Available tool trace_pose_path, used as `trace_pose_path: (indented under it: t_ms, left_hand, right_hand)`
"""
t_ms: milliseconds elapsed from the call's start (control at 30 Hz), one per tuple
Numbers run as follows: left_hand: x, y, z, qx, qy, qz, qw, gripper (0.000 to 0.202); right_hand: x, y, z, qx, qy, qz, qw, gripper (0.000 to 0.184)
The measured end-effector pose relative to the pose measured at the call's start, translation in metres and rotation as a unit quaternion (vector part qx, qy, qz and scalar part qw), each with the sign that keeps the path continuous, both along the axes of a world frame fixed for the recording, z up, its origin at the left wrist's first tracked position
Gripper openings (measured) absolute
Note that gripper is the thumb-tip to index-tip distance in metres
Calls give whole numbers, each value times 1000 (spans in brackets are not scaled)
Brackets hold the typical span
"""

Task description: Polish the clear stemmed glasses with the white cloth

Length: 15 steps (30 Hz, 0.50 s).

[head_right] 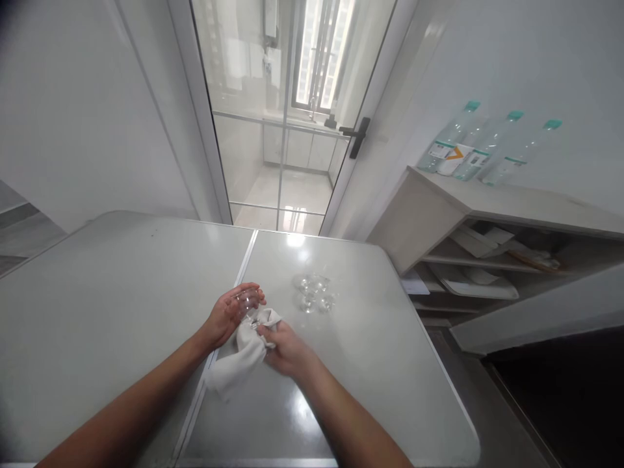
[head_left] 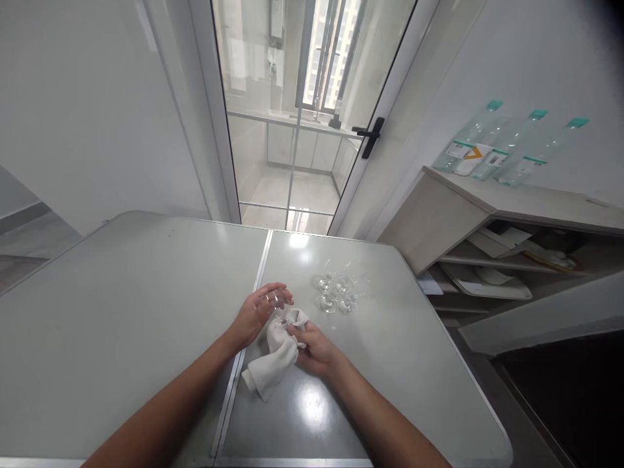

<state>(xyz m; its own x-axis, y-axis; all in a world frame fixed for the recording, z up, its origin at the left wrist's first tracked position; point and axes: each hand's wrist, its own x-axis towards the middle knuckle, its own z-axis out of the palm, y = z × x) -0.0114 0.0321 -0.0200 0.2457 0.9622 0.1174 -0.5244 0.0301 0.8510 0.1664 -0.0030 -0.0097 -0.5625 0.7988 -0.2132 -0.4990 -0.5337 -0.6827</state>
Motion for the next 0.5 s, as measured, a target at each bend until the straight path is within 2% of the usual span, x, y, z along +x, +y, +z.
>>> trace_pose_path:
  t_ms: [100, 167, 233, 300, 400, 500]
  left_hand:
    - [-1, 2, -1, 10, 15, 26, 999, 65]
    - [-2, 3, -3, 20, 20, 44, 999, 63]
    - [-2, 4, -4, 25, 15, 50, 998, 62]
    - [-3, 3, -5, 23, 3, 42, 999, 63]
    - [-6, 2, -6, 7, -25, 13, 1000, 69]
    - [-9, 3, -6, 2, -41, 15, 999, 72]
  right_hand:
    - [-3, -1, -6, 124, -117, -59, 984, 32]
    - [-5, -1, -12, 216, -197, -91, 952, 26]
    - [-8, -2, -17, 269, -241, -108, 926, 26]
    - [-10, -3, -20, 263, -225, -104, 933, 29]
    - [-11, -4, -18, 180, -143, -114, 967, 34]
    - [-8, -4, -13, 168, -128, -185, 960, 35]
